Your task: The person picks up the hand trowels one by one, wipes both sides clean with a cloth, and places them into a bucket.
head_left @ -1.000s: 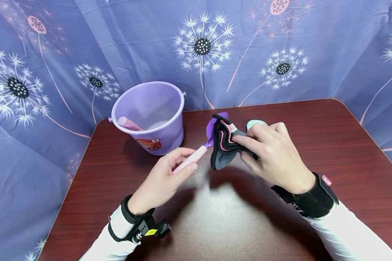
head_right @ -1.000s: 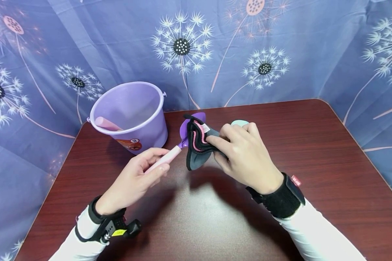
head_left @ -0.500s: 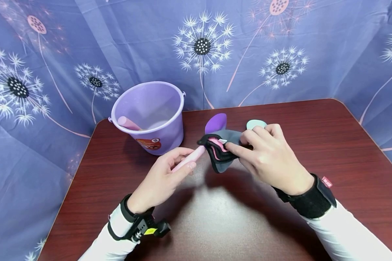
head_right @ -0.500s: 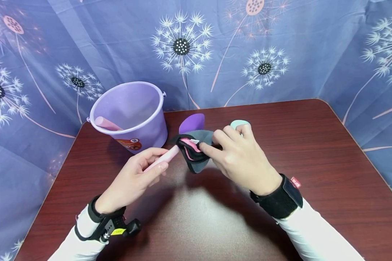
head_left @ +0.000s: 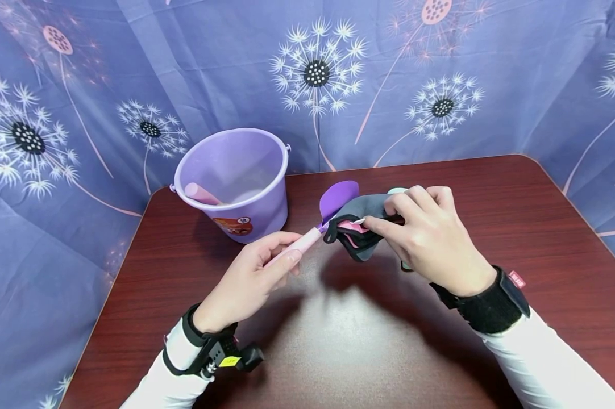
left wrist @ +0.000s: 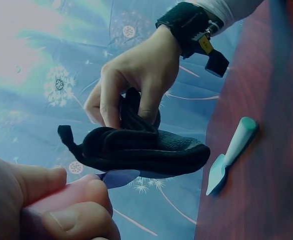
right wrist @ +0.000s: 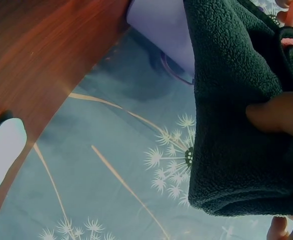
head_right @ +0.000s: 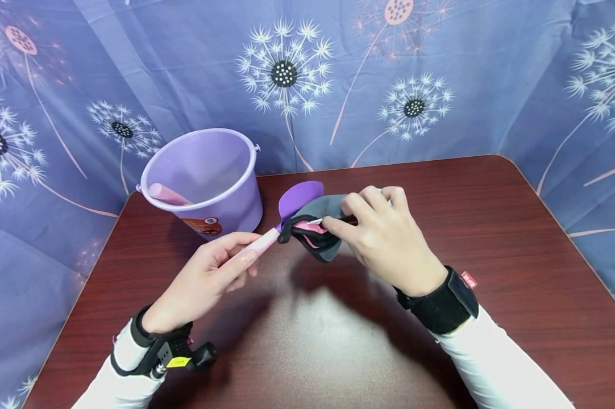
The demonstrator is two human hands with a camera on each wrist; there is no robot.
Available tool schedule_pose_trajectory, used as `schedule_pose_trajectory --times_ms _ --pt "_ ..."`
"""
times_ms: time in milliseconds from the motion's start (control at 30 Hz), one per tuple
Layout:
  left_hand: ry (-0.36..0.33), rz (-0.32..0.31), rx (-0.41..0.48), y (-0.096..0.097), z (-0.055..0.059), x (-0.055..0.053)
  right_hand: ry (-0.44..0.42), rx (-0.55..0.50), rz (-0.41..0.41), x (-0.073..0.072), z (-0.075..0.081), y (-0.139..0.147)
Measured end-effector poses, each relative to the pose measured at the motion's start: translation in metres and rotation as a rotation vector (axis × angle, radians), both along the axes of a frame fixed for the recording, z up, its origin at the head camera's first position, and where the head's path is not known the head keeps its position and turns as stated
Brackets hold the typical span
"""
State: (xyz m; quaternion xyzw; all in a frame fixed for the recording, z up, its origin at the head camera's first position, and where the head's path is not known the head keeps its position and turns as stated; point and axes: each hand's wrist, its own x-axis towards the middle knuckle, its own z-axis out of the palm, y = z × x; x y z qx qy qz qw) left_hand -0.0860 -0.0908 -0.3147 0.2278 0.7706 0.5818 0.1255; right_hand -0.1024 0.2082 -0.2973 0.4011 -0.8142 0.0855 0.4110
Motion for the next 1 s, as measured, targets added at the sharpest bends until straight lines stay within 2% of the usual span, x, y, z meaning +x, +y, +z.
schedule_pose_trajectory --times_ms 333,667,1000 --pt "-0.015 -0.056 0.007 -0.005 0.004 -0.001 0.003 -0.068 -0.006 -0.005 -0.002 0.007" --pt "-0.011 -0.077 -0.065 -0.009 0.011 0.001 -0.015 -0.064 -0.056 -0.009 -0.007 0.015" --pt "-0.012 -0.095 -0.095 -0.014 0.017 0.002 -0.023 -0.066 -0.080 -0.010 -0.008 0.020"
